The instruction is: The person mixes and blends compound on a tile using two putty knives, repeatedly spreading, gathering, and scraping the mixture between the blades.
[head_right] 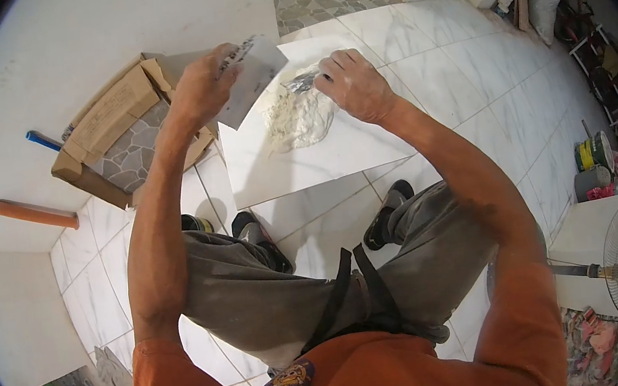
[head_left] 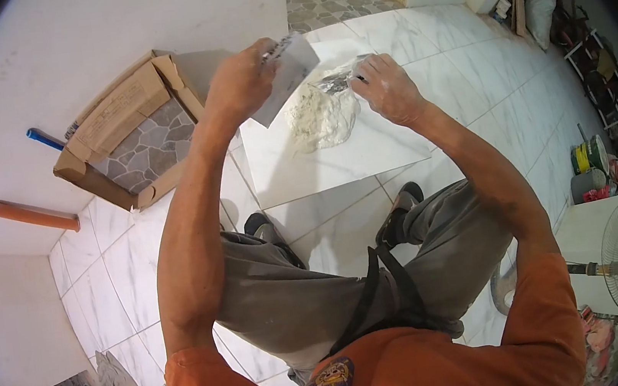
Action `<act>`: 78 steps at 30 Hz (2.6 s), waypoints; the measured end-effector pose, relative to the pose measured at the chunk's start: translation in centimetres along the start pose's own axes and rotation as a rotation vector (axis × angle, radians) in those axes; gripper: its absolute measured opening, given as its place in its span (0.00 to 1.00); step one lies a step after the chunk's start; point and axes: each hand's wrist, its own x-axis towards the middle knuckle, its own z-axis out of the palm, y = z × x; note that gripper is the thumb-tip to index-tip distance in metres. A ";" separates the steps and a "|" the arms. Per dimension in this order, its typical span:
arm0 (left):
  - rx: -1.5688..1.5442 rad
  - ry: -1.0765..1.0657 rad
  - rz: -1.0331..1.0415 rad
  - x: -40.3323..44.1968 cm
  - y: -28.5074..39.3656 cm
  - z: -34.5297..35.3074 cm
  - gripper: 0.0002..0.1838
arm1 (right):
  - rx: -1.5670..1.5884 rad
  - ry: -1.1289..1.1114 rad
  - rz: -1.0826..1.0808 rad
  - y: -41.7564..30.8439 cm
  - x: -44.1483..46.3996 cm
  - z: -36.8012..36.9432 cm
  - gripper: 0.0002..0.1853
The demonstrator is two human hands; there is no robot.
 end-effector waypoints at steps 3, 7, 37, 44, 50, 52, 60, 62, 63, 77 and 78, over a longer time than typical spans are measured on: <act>0.042 -0.100 0.029 0.1 1.4 0.9 0.18 | 0.015 0.027 -0.054 0.0 0.7 -0.7 0.03; 0.028 -0.109 0.058 0.2 2.5 2.5 0.16 | 0.085 -0.008 -0.085 -0.4 1.3 -1.7 0.04; -0.057 -0.135 0.330 0.1 -1.0 0.8 0.08 | 0.473 -0.010 0.496 0.6 -0.8 -7.7 0.07; -0.136 -0.102 0.409 -0.4 -0.3 0.7 0.08 | 0.471 -0.067 0.437 0.2 0.3 -3.8 0.06; -0.373 -0.040 0.420 -0.7 -0.6 0.8 0.07 | 0.422 -0.161 0.442 2.3 0.4 0.8 0.11; -0.445 0.003 0.328 -0.8 -0.6 0.5 0.07 | 0.432 -0.223 0.545 2.1 0.7 0.9 0.13; -0.284 0.170 -0.112 -0.7 -1.5 -0.6 0.13 | 0.797 -0.349 0.980 3.5 1.6 0.5 0.14; -0.275 0.200 -0.159 -0.6 -1.8 -0.5 0.15 | 1.137 -0.338 1.150 3.6 1.5 0.1 0.14; -0.263 0.219 -0.157 -0.5 -2.3 -0.3 0.15 | 1.287 -0.323 1.197 4.0 0.9 0.8 0.14; -0.144 0.494 -0.168 0.4 -5.2 0.5 0.16 | 0.891 -0.643 0.845 1.9 3.5 -2.4 0.27; -0.135 0.490 -0.188 0.5 -5.3 0.3 0.16 | 0.756 -0.598 0.776 1.0 3.8 -2.3 0.26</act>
